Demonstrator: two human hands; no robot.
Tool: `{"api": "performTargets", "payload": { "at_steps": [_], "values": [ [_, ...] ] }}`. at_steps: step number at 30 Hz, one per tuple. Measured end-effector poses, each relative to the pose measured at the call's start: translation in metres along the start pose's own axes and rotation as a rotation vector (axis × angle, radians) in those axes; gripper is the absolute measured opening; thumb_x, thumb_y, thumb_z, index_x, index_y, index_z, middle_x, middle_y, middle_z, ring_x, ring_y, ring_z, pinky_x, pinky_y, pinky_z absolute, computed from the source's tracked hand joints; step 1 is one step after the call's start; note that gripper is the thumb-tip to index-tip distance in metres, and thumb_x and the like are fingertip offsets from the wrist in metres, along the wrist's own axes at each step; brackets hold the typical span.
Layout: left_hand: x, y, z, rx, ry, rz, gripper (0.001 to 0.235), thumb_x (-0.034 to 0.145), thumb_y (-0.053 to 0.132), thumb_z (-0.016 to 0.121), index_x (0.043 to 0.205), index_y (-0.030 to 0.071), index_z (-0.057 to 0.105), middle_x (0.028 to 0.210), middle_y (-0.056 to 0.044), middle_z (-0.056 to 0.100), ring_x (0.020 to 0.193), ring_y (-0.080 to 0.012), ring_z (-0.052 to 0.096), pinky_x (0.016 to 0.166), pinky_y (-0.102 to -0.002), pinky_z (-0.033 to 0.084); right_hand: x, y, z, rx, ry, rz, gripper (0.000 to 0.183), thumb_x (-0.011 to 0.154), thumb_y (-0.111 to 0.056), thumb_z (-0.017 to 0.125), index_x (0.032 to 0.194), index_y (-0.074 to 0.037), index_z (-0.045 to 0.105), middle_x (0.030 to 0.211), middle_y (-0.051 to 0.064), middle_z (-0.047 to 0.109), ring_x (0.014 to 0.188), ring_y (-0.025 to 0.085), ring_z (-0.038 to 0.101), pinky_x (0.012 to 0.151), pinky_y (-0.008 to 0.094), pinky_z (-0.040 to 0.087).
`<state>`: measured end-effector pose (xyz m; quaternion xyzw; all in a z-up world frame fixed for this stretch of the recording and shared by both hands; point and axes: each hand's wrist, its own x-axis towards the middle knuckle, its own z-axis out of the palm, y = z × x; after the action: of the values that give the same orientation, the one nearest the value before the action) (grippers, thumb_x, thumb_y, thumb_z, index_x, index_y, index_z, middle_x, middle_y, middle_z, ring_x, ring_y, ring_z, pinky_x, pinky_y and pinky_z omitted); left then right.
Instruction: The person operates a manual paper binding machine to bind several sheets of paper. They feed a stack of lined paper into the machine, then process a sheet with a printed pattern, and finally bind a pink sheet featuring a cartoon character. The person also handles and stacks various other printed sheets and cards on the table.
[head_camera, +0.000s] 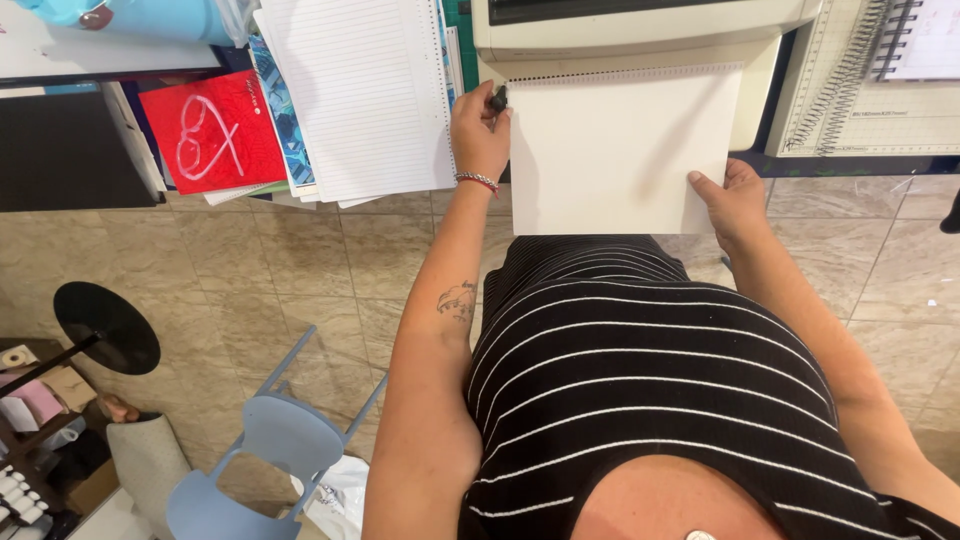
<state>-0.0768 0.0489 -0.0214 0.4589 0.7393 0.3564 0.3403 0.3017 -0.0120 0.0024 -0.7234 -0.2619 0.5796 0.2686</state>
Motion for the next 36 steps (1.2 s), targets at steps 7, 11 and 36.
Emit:
{"api": "performTargets", "payload": {
  "at_steps": [7, 11, 36],
  "values": [
    [0.0, 0.003, -0.012, -0.003, -0.085, 0.078, 0.049, 0.078, 0.005, 0.087, 0.123, 0.013, 0.068, 0.117, -0.004, 0.063, 0.091, -0.0155, 0.064, 0.085, -0.028, 0.063, -0.002, -0.007, 0.002, 0.003, -0.008, -0.005, 0.028, 0.094, -0.017, 0.076, 0.117, -0.011, 0.061, 0.115, 0.006, 0.075, 0.098, 0.014, 0.072, 0.087, 0.032, 0.062],
    [0.001, -0.002, -0.008, -0.021, -0.052, 0.074, 0.044, 0.079, 0.0, 0.08, 0.119, 0.012, 0.069, 0.113, -0.004, 0.063, 0.085, -0.0136, 0.064, 0.082, -0.025, 0.065, -0.007, -0.016, 0.004, -0.049, 0.004, 0.044, 0.03, 0.094, -0.019, 0.075, 0.119, -0.012, 0.06, 0.118, 0.006, 0.074, 0.103, 0.017, 0.071, 0.089, 0.034, 0.062],
    [0.023, -0.008, -0.029, 0.256, -0.294, 0.41, 0.052, 0.081, 0.015, 0.092, 0.125, 0.003, 0.068, 0.103, -0.006, 0.056, 0.085, -0.0182, 0.061, 0.082, -0.033, 0.058, 0.0, -0.008, -0.002, -0.001, -0.001, 0.014, 0.027, 0.095, -0.016, 0.076, 0.116, -0.013, 0.059, 0.116, 0.006, 0.075, 0.1, 0.015, 0.073, 0.088, 0.033, 0.063]
  ]
}}
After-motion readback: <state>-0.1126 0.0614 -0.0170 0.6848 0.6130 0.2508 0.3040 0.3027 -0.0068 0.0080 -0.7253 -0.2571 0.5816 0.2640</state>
